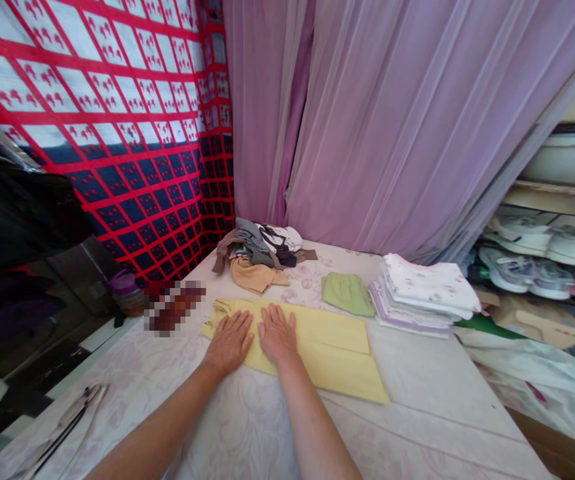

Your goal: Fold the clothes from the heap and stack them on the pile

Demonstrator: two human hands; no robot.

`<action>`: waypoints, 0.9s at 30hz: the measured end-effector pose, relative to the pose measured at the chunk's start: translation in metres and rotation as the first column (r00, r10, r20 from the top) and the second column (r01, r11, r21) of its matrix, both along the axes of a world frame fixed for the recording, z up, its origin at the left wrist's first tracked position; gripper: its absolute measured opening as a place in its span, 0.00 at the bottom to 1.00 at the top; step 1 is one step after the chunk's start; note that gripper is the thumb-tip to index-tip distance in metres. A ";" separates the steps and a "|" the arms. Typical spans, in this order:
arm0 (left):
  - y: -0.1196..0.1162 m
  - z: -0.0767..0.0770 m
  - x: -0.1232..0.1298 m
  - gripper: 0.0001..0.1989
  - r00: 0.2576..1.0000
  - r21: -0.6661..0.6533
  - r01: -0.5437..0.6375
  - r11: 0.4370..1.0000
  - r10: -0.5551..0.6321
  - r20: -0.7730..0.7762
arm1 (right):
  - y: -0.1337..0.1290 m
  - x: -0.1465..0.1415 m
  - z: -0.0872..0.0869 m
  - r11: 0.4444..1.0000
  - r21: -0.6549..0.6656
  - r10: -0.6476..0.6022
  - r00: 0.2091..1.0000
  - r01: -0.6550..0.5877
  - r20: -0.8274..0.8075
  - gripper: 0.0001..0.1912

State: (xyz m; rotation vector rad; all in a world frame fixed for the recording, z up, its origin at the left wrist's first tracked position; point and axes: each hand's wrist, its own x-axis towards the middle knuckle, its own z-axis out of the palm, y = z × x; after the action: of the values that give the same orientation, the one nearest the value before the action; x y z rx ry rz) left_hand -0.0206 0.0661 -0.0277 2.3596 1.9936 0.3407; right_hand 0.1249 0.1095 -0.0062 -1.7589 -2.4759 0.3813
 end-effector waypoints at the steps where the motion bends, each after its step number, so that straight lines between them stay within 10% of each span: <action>1: 0.000 -0.001 -0.001 0.26 1.000 0.004 0.001 1.000 -0.001 0.004 | 0.001 -0.001 -0.002 1.000 0.000 0.000 1.000 0.000 0.005 0.28; 13: -0.002 0.003 -0.008 0.24 0.992 0.073 -0.015 0.997 0.006 0.126 | -0.010 -0.023 -0.010 1.000 0.013 -0.025 1.000 0.025 -0.008 0.29; 17: -0.007 0.007 -0.042 0.23 0.953 0.253 -0.230 0.940 0.165 0.253 | -0.009 -0.023 -0.013 0.999 0.040 -0.026 0.999 0.027 -0.020 0.29; 20: -0.006 0.015 -0.065 0.25 0.860 0.062 -0.424 0.904 0.380 0.340 | -0.009 -0.022 -0.014 0.999 0.045 -0.028 1.000 0.029 -0.011 0.29; 27: 0.024 0.038 -0.083 0.28 0.788 -0.441 -0.358 0.823 0.520 0.329 | -0.009 -0.023 -0.015 0.998 0.046 -0.032 0.999 0.034 -0.042 0.29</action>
State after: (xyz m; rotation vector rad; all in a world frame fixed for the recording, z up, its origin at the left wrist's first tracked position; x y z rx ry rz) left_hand -0.1039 0.0900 0.0101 1.4160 2.1313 0.4302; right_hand 0.1022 0.1006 -0.0217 -1.7537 -2.4042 0.3510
